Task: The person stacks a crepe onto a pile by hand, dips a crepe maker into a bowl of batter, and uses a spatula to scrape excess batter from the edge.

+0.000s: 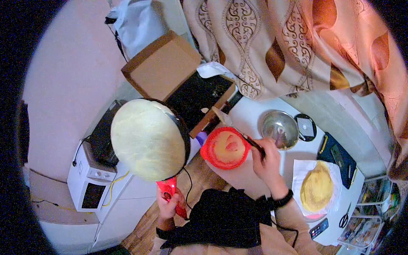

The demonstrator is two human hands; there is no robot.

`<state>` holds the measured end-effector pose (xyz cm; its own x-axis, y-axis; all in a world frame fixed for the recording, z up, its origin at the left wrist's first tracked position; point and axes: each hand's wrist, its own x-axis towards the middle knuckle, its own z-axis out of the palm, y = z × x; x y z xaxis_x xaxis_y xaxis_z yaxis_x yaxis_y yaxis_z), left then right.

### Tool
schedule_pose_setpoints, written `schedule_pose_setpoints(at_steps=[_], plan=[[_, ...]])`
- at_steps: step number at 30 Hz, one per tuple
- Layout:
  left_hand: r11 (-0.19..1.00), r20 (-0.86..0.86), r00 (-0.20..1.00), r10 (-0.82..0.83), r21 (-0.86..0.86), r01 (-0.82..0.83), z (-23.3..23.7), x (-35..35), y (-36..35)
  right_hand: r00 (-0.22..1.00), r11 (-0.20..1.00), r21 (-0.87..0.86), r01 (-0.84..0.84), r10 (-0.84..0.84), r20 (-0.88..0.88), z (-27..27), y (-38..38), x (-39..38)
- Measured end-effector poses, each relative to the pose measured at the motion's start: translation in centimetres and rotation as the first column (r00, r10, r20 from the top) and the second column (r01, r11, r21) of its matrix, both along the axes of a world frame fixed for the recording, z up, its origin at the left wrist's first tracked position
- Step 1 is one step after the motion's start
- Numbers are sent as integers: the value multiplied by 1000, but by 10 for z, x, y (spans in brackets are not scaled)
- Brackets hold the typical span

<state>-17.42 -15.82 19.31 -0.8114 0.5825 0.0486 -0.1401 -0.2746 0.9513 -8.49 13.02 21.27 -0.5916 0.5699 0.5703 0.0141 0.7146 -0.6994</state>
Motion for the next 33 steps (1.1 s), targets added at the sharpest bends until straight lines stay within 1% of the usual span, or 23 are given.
schedule_pose_setpoints(at_steps=[1,3,4,5,6,7,9,11,12,14,17,18,19,21,22,24,25,27,28,30,31,32,33], plan=[[1000,11,1000,-17,-4,17,-5,0,-2,993,997,-72,16,-8,120,-34,12,-3],[993,10,994,113,-32,-113,-15,0,-7,950,978,-199,64,2,313,-105,28,-1],[996,16,996,91,15,-91,-19,-2,-9,946,975,-202,87,-17,323,-131,31,2],[997,25,997,77,9,-78,-23,-3,-12,941,989,-120,89,-44,335,-154,32,5],[996,3,996,94,-12,-94,-26,-4,-16,936,996,-41,84,-65,345,-160,29,8],[993,-22,993,113,-32,-114,-26,-4,-18,934,995,-48,88,-66,351,-165,28,10],[994,-40,994,105,-30,-107,-22,-3,-18,848,990,39,132,-133,513,-172,23,9],[977,-61,980,191,-89,-196,-18,-1,-14,832,988,64,140,-152,534,-177,23,5],[976,-59,980,191,-92,-196,-19,-1,-14,816,985,94,148,-175,551,-181,25,2],[984,-15,987,158,-78,-159,-23,-1,-20,807,993,57,105,-119,579,-196,26,1],[989,-49,989,136,-57,-139,-27,-4,-21,768,1000,22,-9,-7,640,-203,20,-2],[988,-50,989,141,-59,-144,-26,-4,-21,731,997,15,-78,47,680,-197,15,-6],[984,-24,987,156,-80,-158,-23,-4,-19,731,996,12,-84,53,681,-192,11,-8],[978,2,983,181,-105,-180,-23,-3,-19,674,982,-129,-141,190,713,-180,5,-11],[981,16,985,171,-97,-169,-26,-4,-20,674,980,-131,-150,198,712,-183,4,-12],[987,10,991,134,-90,-133,-27,-6,-20,764,950,-241,-201,306,568,-185,6,-14],[986,4,990,144,-91,-143,-27,-7,-19,764,947,-241,-211,314,563,-182,7,-14],[985,40,987,154,-91,-149,-26,-8,-15,804,860,-500,-103,368,467,-168,11,-10],[981,52,988,143,-143,-135,-26,-10,-15,803,862,-493,-115,373,465,-158,14,-9],[986,81,987,136,-109,-127,-23,-13,-10,843,817,-561,-131,390,370,-130,18,-2],[990,111,987,119,-84,-110,-22,-14,-6,842,823,-550,-143,393,369,-111,18,1],[990,104,986,128,-70,-121,-22,-16,-3,878,844,-522,-126,340,337,-88,16,4],[994,86,993,77,-80,-70,-22,-18,1,910,862,-495,-107,285,300,-64,16,6]])
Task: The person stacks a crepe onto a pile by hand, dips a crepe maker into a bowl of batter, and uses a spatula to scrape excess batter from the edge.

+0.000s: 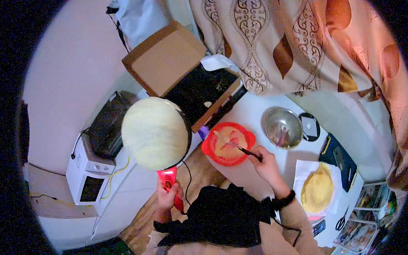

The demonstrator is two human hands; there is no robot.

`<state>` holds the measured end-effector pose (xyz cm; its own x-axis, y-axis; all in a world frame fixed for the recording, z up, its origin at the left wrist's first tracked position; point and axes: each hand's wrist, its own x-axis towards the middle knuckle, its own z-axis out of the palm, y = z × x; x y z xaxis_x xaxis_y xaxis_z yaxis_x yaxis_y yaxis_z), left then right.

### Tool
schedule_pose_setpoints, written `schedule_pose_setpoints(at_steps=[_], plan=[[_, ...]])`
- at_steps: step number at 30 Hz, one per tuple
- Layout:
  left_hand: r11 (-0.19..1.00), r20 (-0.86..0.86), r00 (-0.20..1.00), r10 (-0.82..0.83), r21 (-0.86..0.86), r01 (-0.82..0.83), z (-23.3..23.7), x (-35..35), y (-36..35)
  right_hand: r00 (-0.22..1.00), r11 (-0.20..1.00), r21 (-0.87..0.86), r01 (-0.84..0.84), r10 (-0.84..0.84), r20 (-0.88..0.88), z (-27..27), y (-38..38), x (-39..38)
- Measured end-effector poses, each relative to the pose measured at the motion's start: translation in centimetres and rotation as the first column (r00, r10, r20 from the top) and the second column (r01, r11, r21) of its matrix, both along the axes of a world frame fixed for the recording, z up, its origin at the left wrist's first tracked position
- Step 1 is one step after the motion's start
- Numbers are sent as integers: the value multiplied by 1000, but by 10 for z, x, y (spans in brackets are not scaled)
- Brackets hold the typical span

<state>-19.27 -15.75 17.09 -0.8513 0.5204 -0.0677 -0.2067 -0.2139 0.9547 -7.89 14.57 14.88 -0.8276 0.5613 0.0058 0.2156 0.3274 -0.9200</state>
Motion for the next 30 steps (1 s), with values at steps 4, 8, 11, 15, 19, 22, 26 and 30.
schedule_pose_setpoints(at_steps=[4,8,11,15,19,22,26,30], plan=[[994,0,995,-102,45,102,5,-3,19,976,995,26,99,-92,-198,94,-25,2],[988,33,990,-134,79,131,14,-3,33,939,985,87,146,-110,-324,135,-42,-9],[991,-7,992,-123,57,123,25,-3,41,925,939,298,169,-47,-378,148,-51,-20],[987,17,989,-146,70,144,25,-3,39,927,917,369,150,0,-376,154,-58,-24],[980,33,988,-152,135,146,22,-3,38,900,852,486,195,41,-433,153,-57,-28],[979,23,987,-157,134,153,23,-4,38,896,839,510,188,66,-438,157,-61,-27],[971,48,986,-161,185,150,23,-4,39,916,843,514,162,65,-396,154,-62,-26],[967,66,987,-144,223,126,22,-4,39,894,841,511,179,77,-441,151,-62,-28]])
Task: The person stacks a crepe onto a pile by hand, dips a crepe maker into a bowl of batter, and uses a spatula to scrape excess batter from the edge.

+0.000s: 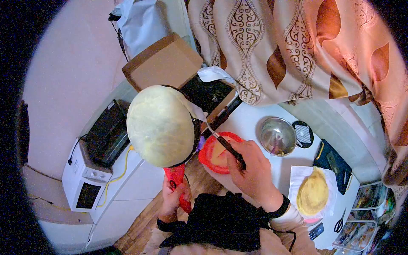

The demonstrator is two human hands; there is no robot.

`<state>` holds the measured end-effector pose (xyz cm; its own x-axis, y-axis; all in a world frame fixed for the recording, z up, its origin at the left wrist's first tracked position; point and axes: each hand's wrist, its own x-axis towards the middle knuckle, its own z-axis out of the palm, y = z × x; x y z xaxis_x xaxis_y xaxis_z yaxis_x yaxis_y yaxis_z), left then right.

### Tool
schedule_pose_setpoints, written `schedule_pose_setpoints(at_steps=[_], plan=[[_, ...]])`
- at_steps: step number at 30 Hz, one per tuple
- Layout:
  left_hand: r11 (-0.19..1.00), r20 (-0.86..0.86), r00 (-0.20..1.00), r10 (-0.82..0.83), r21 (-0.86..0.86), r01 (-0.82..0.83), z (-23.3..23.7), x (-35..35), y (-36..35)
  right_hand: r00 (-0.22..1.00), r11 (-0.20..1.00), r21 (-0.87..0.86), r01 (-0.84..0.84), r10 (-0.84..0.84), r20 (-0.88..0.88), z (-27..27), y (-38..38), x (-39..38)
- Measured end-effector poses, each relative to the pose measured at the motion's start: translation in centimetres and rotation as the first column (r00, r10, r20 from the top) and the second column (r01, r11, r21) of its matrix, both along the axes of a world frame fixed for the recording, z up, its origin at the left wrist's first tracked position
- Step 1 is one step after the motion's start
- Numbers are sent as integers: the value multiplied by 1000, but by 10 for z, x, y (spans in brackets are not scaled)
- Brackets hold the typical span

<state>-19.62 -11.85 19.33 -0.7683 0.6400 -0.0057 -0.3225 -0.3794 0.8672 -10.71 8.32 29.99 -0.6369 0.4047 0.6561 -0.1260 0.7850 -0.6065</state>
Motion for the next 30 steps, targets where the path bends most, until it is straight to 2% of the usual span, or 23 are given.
schedule_pose_setpoints(at_steps=[3,5,9,12,18,20,27,30], plan=[[999,-89,996,-27,-31,24,0,-1,1,1000,999,31,-11,11,5,-2,0,-2],[1000,-29,1000,9,3,-8,4,2,3,1000,1000,20,-8,8,-13,-1,-3,-3],[1000,-40,999,17,21,-16,7,0,4,999,999,49,-14,15,-32,0,-4,3],[1000,-80,997,3,2,-3,11,-1,3,999,999,18,-26,26,34,1,-5,3],[999,-53,998,41,8,-40,12,1,3,999,999,54,2,-4,45,-4,-8,2],[999,-80,996,36,19,-35,11,0,3,1000,999,52,-12,13,-7,-7,-8,2],[996,-56,997,52,71,-48,11,0,5,1000,998,50,-23,23,7,-6,-12,0],[996,-70,995,77,41,-75,17,2,6,997,997,81,3,3,-81,-6,-15,-3]])
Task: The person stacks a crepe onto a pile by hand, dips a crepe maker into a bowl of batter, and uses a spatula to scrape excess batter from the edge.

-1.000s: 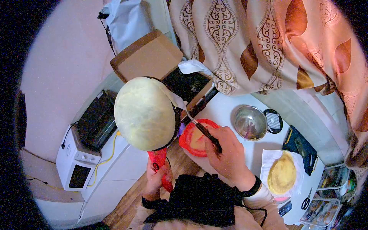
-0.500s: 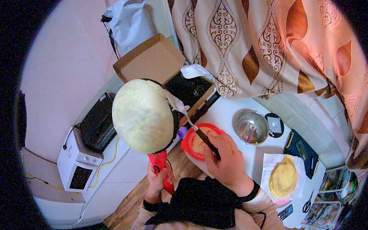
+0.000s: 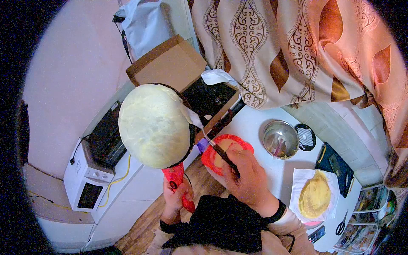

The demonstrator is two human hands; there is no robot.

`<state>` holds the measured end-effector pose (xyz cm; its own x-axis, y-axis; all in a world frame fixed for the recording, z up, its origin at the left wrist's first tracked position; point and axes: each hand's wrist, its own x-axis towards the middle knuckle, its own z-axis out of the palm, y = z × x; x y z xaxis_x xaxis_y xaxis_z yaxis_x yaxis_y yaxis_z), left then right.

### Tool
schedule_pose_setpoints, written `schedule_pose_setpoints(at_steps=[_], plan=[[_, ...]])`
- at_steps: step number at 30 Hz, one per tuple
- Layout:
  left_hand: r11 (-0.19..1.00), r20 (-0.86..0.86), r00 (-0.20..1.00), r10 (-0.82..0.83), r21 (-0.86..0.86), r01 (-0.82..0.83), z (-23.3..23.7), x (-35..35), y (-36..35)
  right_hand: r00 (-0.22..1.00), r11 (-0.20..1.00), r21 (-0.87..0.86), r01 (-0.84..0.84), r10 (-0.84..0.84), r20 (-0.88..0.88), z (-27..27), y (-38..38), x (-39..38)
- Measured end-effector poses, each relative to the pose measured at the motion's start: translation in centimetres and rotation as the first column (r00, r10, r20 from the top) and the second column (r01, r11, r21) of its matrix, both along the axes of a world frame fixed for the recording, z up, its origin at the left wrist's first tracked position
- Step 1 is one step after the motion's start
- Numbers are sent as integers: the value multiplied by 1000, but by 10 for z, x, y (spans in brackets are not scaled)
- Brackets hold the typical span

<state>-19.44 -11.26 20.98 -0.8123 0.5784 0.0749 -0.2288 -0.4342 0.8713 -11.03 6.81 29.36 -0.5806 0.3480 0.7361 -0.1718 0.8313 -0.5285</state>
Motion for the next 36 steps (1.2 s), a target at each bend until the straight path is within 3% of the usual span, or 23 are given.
schedule_pose_setpoints(at_steps=[11,18,20,21,23,24,26,29,32,36], plan=[[1000,-64,998,13,-23,-15,0,0,0,999,1000,25,3,-4,45,-7,0,0],[995,-53,997,56,-76,-60,-2,-2,-1,997,994,-73,77,-76,14,-6,15,11],[994,-48,995,85,-70,-88,-10,-6,-3,992,986,-108,126,-122,41,-25,31,14],[986,-54,992,113,-117,-118,-13,-8,-7,987,976,-181,125,-103,125,-40,40,14],[983,-83,989,126,-120,-136,-19,-14,-7,942,978,-170,119,-57,332,-101,71,9],[978,-120,981,150,-129,-165,-20,-13,-11,871,953,-260,159,-11,492,-127,79,11],[987,-88,990,110,-104,-119,-18,-14,-13,842,966,-125,227,-130,523,-192,93,13],[985,-34,989,146,-86,-149,-19,-11,-14,772,946,-15,324,-256,582,-241,97,12],[986,-44,990,132,-100,-136,-22,-8,-15,664,937,39,348,-276,695,-275,97,9],[983,-50,991,121,-133,-127,-21,2,-17,715,970,36,239,-201,670,-292,85,4]])
